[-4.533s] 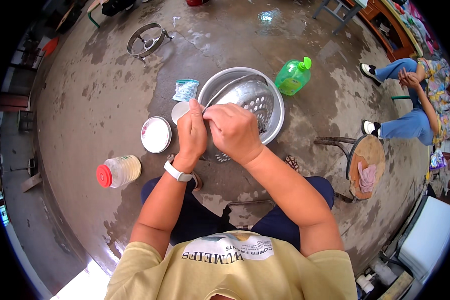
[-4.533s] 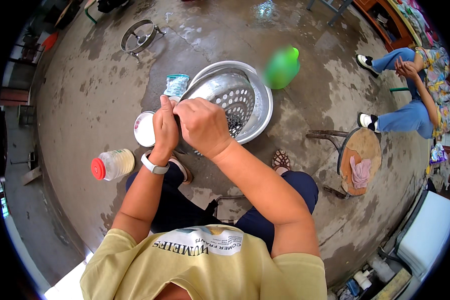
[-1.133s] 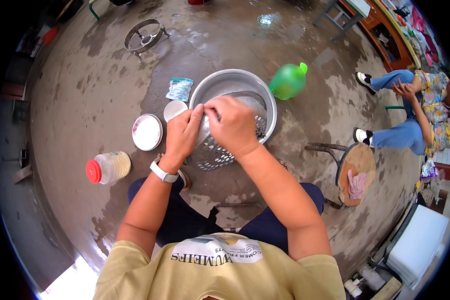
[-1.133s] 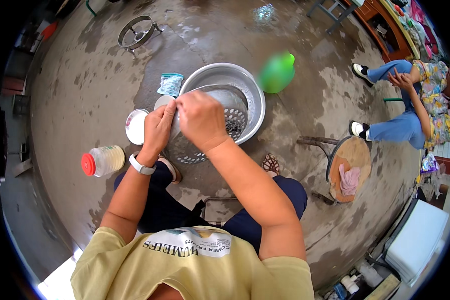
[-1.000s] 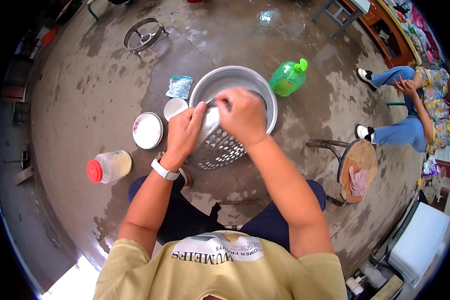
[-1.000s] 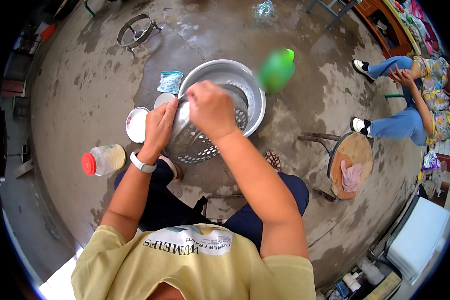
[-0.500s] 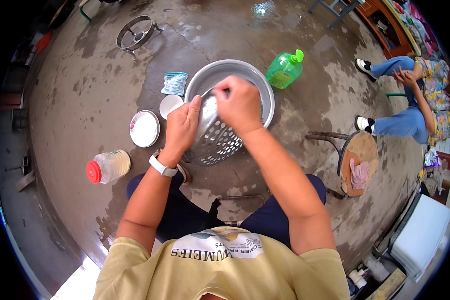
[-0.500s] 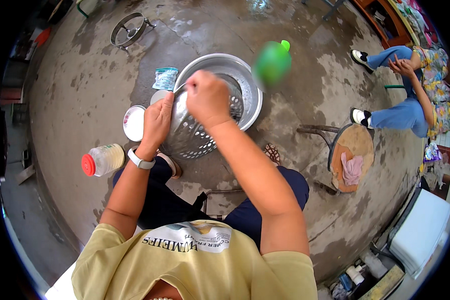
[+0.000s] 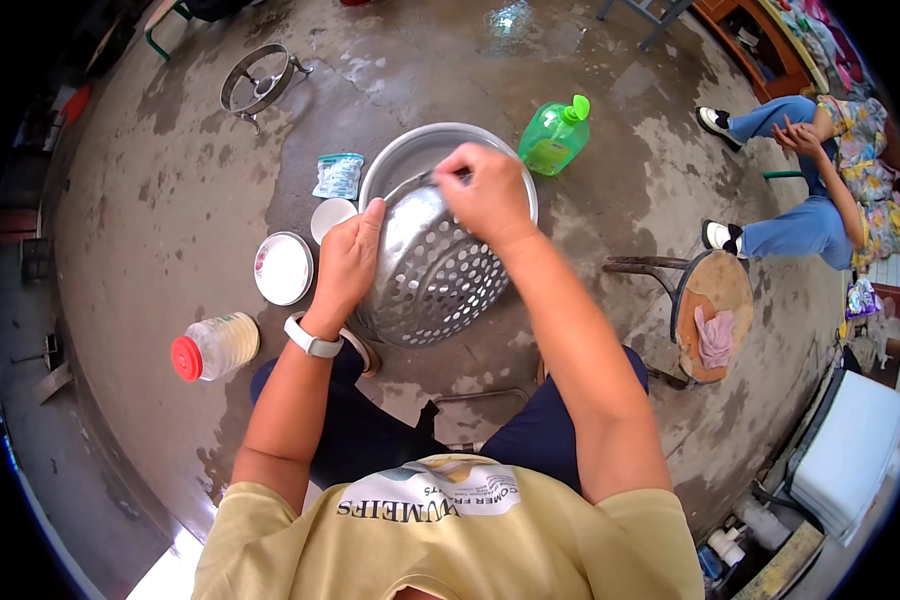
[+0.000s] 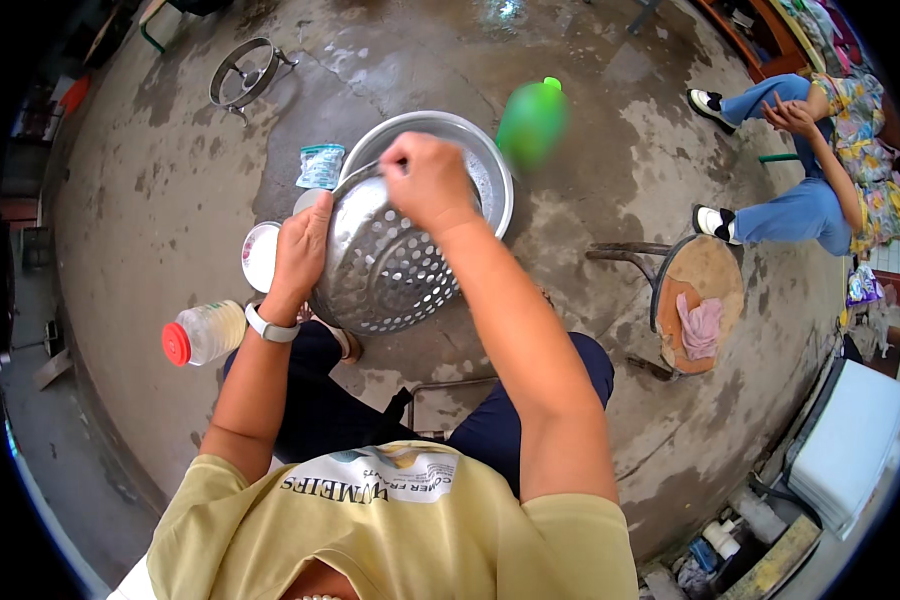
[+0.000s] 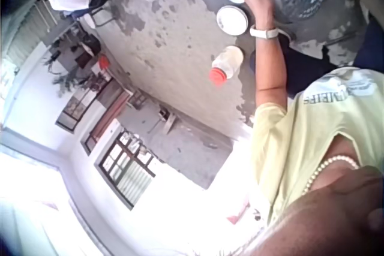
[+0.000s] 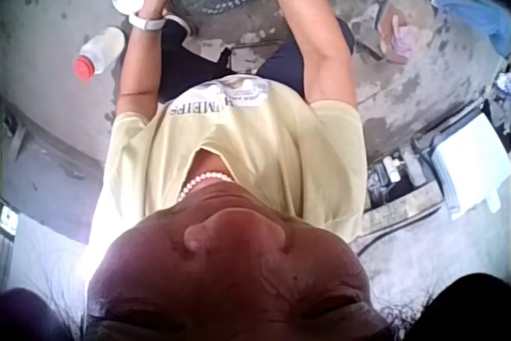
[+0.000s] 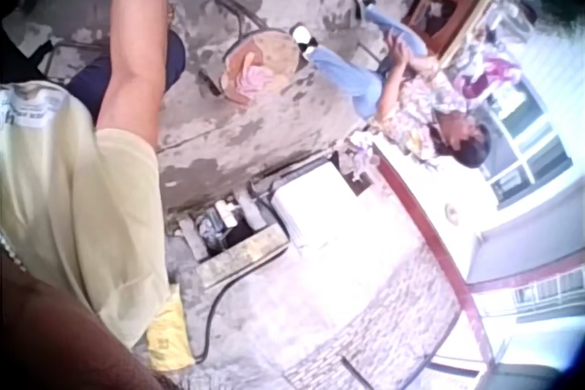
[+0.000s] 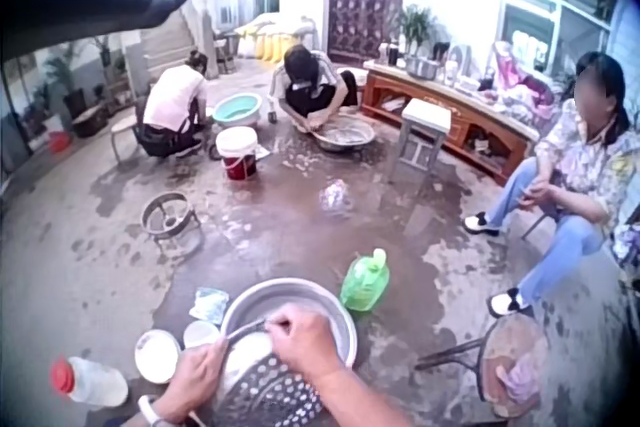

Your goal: The person cleans a perforated metal tray by scrubbing its interior and exterior surfaces with steel wool over a basin of soapy water.

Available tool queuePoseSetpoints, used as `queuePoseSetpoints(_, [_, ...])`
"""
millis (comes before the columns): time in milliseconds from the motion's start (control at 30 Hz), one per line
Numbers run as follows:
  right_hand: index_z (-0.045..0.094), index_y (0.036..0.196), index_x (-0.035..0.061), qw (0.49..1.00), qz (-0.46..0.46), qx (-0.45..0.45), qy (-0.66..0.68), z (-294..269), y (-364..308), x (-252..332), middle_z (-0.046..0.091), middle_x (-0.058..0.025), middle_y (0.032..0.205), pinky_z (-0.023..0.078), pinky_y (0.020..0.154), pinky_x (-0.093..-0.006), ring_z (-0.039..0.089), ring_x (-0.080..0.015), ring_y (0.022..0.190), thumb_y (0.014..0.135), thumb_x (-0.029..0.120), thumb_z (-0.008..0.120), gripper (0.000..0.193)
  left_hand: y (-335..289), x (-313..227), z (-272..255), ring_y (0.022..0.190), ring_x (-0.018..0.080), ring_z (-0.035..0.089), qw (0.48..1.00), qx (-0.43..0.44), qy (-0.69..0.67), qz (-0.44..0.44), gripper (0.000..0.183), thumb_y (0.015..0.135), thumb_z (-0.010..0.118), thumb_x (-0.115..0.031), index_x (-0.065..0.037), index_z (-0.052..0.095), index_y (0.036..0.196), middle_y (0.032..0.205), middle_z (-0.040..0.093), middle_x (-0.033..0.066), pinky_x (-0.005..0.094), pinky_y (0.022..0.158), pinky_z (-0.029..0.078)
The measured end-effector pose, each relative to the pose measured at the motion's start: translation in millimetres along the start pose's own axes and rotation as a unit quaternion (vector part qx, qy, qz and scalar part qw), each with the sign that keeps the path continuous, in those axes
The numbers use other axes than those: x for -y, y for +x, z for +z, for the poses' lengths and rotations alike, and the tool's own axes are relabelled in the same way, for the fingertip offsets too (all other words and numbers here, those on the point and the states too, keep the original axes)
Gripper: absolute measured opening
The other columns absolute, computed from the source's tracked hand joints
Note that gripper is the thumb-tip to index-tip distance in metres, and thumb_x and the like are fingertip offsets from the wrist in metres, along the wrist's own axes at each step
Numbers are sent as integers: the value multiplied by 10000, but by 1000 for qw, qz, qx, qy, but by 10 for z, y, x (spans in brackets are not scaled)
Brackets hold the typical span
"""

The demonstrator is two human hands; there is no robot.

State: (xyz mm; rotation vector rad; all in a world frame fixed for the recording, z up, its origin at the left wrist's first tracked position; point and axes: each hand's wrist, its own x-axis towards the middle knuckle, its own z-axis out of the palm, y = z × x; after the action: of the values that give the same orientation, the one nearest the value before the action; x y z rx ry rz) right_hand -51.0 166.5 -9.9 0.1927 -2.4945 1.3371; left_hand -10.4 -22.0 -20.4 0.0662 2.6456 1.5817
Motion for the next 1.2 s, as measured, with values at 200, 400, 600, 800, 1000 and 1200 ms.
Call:
queuePoseSetpoints(200, [606,680,76,996,-79,-2,-45,157,-63,30,629,-109,713,496,614,-372,619,-296,661,686,58,650,48,-41,32,29,547,108,358,1000,-1,-12,-10,539,967,441,-398,49,517,676,538,391,45,313,503,354])
queuePoseSetpoints(400, [653,711,51,974,180,-17,-133,-155,44,-438,665,-106,708,513,647,-317,647,-244,653,680,94,664,55,-40,-77,-42,544,110,357,999,1,-30,-13,526,967,447,-388,52,518,688,540,392,52,311,504,355])
queuePoseSetpoints(600, [668,718,57,985,163,-46,-46,29,37,-11,670,-102,710,511,649,-313,649,-216,645,667,87,660,59,-66,-69,9,498,162,346,999,-22,23,14,520,962,454,-384,47,516,677,525,387,128,347,485,350])
queuePoseSetpoints(800, [527,678,78,998,48,-22,32,345,-184,394,587,-136,641,477,604,-444,598,-355,641,675,32,599,85,-62,63,45,477,199,344,997,-31,61,22,529,963,445,-385,45,507,660,520,390,157,372,481,350])
queuePoseSetpoints(1000, [509,675,73,1000,-3,7,18,278,-219,426,575,-142,629,469,588,-447,592,-356,638,698,37,578,81,-70,-8,96,498,158,336,999,-37,9,32,520,971,437,-373,44,506,669,519,370,116,350,475,340])
queuePoseSetpoints(1200, [572,665,63,983,175,-54,4,9,41,-280,602,-51,630,474,583,-291,576,-162,583,621,108,701,144,-121,-10,44,521,136,320,999,-20,8,35,500,973,445,-351,44,497,673,530,361,82,329,474,323])
